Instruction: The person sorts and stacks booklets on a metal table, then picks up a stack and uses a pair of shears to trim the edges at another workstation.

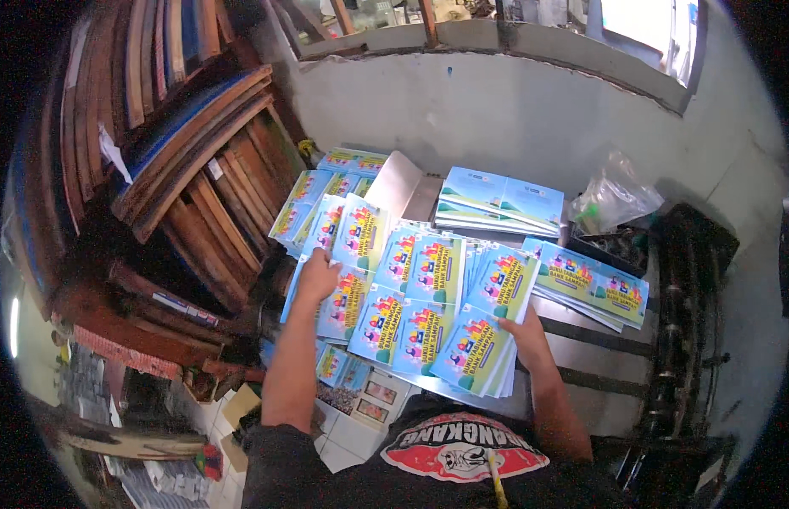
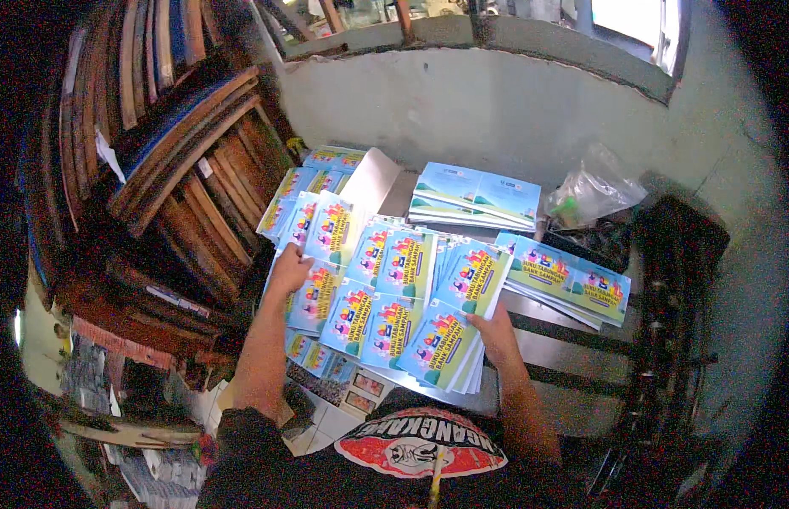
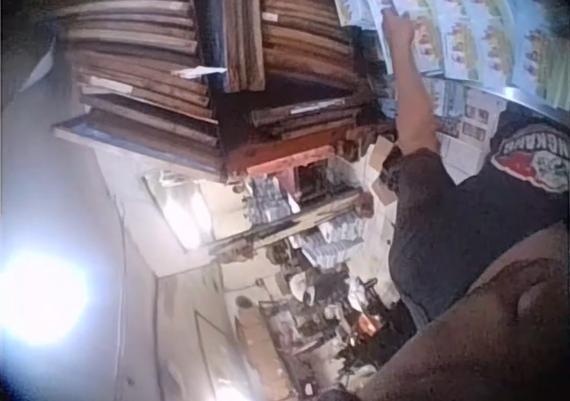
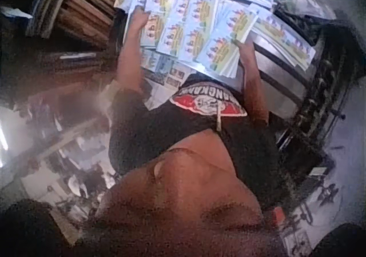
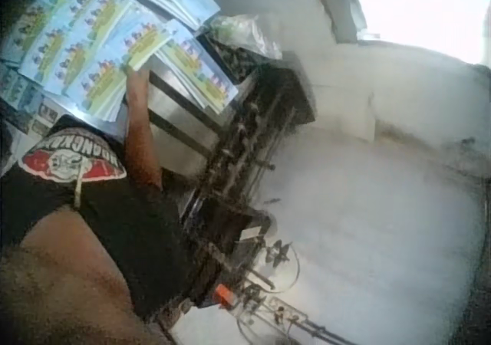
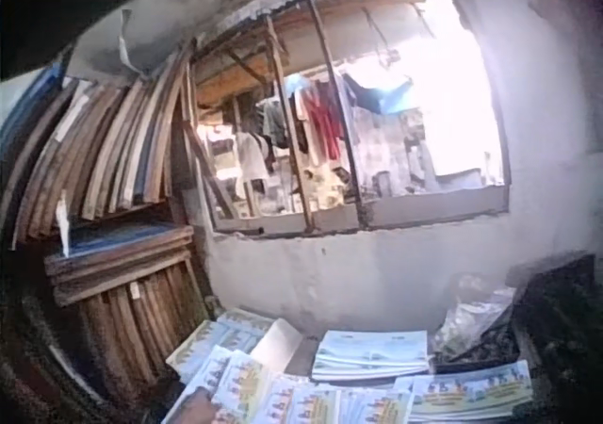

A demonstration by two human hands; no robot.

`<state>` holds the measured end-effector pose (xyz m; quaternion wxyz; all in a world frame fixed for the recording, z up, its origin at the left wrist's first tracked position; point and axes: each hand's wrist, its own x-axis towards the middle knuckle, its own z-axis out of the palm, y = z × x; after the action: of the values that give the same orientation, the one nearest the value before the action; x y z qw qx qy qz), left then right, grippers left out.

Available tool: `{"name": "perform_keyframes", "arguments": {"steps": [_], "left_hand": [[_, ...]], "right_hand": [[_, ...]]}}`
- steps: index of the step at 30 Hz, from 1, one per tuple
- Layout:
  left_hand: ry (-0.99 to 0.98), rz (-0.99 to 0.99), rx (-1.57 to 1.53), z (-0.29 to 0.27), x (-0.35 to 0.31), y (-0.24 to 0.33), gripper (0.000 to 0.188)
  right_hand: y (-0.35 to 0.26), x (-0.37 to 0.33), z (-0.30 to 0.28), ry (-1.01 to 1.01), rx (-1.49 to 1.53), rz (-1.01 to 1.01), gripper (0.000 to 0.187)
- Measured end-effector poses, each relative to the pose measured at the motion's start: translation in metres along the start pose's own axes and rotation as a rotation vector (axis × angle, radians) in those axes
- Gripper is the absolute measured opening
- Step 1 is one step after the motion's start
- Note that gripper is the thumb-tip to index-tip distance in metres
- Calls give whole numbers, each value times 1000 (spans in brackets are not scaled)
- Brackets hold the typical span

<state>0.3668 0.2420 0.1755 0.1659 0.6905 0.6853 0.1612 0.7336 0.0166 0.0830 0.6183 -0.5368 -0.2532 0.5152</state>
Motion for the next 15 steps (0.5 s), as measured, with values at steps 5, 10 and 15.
{"name": "perform_keyframes", "arguments": {"steps": [5,10,15], "left_hand": [[289,145,-81,-62,-5,26,35],[337,300,-427,-118,-40,76,31],[-59,318,-467,-23,-86,137,26]], "right_hand": [[4,2,-5,-15,-8,9,54],[6,3,-7,-24,33,23,57],[6,8,-9,-9,199,97,50]]}}
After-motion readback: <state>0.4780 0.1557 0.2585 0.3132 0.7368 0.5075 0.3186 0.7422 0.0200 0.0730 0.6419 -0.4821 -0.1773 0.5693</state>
